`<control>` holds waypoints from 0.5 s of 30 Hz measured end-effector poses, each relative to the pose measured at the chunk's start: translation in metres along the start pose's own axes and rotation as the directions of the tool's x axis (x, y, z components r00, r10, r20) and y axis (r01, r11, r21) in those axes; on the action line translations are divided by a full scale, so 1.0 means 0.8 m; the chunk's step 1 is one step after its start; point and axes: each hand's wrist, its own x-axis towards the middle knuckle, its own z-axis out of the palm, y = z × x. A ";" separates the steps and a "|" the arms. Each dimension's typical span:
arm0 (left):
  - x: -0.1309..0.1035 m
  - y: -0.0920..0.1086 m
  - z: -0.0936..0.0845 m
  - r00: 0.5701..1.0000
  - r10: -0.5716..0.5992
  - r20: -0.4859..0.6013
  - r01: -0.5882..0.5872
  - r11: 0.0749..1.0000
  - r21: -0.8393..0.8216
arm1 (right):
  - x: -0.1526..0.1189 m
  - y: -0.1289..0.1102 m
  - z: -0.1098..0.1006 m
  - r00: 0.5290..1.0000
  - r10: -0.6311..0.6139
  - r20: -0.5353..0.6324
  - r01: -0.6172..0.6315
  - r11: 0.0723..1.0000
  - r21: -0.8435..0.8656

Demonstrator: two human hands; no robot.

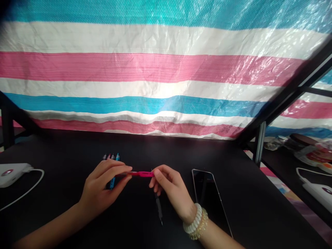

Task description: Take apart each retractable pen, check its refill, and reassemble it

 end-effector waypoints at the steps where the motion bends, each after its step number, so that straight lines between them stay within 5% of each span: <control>1: 0.001 0.000 0.000 1.000 -0.009 -0.002 0.009 1.000 -0.007 | 0.000 0.000 0.000 1.000 0.009 0.011 -0.009 1.000 -0.009; 15: 0.007 0.003 -0.005 0.937 -0.345 0.059 0.350 0.920 -0.175 | -0.002 -0.001 0.002 1.000 0.014 0.012 -0.014 0.999 0.051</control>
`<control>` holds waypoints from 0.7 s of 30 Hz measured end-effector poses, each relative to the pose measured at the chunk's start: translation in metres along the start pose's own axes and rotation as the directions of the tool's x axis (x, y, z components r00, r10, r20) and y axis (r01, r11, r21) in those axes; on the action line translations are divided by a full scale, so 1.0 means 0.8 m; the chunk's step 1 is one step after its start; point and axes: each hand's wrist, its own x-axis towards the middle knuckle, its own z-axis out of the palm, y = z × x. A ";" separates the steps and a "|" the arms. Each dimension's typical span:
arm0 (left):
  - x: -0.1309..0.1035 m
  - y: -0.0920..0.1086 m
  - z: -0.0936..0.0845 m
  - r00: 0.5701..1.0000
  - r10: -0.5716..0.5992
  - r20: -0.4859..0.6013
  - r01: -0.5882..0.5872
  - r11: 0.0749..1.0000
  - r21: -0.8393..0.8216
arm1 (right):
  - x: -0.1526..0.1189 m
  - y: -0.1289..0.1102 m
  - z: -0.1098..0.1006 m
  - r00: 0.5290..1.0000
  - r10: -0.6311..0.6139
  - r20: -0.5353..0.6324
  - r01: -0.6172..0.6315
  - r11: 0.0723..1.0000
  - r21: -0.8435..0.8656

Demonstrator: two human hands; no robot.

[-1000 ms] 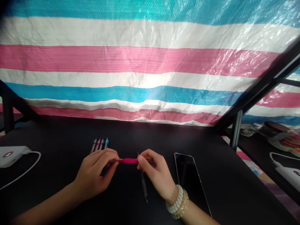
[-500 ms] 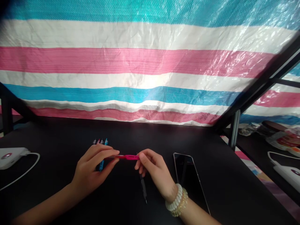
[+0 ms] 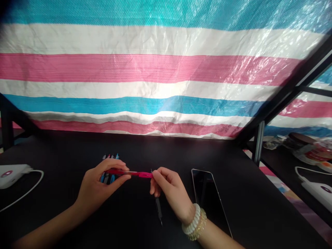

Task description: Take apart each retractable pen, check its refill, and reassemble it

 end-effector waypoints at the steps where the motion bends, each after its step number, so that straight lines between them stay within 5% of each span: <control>1: 0.000 0.000 -0.001 1.000 -0.011 0.002 0.011 1.000 -0.003 | 0.000 -0.001 0.000 1.000 -0.002 -0.004 0.002 1.000 0.007; 7: -0.001 -0.003 -0.002 0.997 -0.072 0.039 0.073 0.997 -0.040 | 0.000 0.000 -0.001 0.996 0.082 0.037 -0.087 0.987 0.135; 14: 0.001 -0.001 -0.004 0.977 -0.205 0.054 0.212 0.960 -0.185 | 0.001 0.002 0.000 0.991 0.122 0.050 -0.126 0.988 0.087; 21: 0.002 -0.001 -0.003 0.904 -0.378 0.200 0.427 0.765 -0.482 | -0.003 -0.007 0.002 0.986 0.140 0.086 -0.142 0.990 0.009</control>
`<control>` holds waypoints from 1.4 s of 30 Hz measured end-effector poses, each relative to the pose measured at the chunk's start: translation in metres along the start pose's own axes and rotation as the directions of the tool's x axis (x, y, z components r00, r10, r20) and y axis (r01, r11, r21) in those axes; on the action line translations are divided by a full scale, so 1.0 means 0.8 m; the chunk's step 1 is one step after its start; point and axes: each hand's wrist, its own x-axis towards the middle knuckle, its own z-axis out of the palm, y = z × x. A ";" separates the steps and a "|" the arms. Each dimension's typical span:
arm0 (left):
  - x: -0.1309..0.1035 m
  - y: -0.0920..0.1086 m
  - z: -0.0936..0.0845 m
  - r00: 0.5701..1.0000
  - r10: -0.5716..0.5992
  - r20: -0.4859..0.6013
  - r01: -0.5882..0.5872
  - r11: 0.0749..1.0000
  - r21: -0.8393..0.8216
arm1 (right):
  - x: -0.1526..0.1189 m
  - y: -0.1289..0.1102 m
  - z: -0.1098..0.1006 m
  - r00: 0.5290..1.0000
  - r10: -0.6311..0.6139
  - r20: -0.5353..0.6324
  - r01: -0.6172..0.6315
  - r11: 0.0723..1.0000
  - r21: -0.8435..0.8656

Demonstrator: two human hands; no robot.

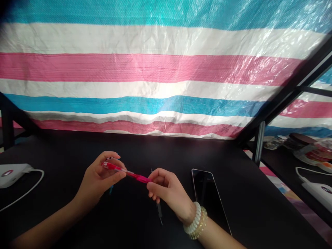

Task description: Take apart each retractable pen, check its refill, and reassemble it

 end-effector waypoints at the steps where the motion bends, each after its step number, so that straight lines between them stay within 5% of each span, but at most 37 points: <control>1: 0.001 -0.001 0.000 1.000 -0.014 -0.004 0.014 0.999 -0.029 | 0.000 0.000 0.000 1.000 0.004 0.001 -0.004 1.000 -0.015; 19: 0.014 -0.008 -0.004 0.978 -0.173 -0.119 0.122 0.930 -0.347 | 0.000 0.003 -0.002 1.000 -0.020 0.010 0.020 0.999 0.045; 27: 0.019 -0.014 -0.006 0.953 -0.293 -0.082 0.194 0.794 -0.576 | 0.002 0.004 -0.002 0.998 -0.045 -0.038 0.049 0.993 0.108; 36: 0.021 -0.008 -0.001 0.884 -0.466 0.019 0.299 0.535 -0.790 | 0.001 0.009 -0.006 0.998 -0.043 -0.043 0.051 0.976 0.212; 42: 0.017 -0.015 0.002 0.884 -0.455 0.107 0.336 0.460 -0.822 | 0.002 0.009 -0.007 0.999 -0.030 -0.012 0.032 0.970 0.241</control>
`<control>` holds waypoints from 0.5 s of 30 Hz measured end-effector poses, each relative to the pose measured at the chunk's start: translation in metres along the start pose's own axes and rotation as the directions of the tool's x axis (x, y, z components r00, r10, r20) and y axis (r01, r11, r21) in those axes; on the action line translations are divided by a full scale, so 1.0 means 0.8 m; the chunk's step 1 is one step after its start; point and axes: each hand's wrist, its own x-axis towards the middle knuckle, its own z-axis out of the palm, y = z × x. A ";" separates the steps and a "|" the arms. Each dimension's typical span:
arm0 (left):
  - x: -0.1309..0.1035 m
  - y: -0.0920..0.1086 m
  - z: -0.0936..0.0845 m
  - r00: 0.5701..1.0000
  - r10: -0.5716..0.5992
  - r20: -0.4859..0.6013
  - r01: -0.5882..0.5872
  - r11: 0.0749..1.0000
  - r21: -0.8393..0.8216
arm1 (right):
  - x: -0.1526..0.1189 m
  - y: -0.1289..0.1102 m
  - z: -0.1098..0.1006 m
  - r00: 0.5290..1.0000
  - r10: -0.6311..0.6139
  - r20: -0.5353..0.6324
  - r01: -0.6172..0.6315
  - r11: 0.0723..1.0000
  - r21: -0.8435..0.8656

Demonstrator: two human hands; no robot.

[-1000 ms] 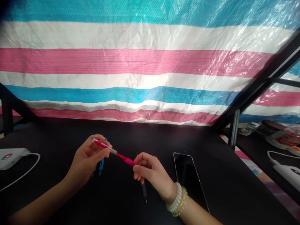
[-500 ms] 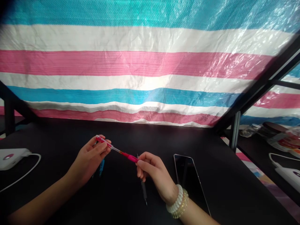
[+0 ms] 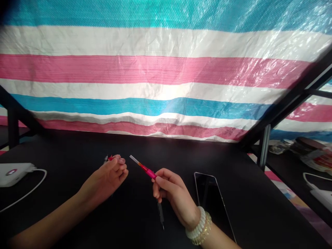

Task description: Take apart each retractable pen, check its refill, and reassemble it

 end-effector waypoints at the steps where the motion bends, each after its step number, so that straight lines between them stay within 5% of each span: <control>1: 0.000 -0.001 -0.001 1.000 -0.007 0.008 0.007 1.000 -0.005 | 0.000 0.000 0.000 1.000 0.000 0.002 0.000 1.000 0.001; 15: 0.000 0.006 0.001 0.999 -0.026 0.020 0.027 0.997 -0.069 | -0.002 -0.002 0.003 0.999 -0.037 0.017 0.037 0.999 0.026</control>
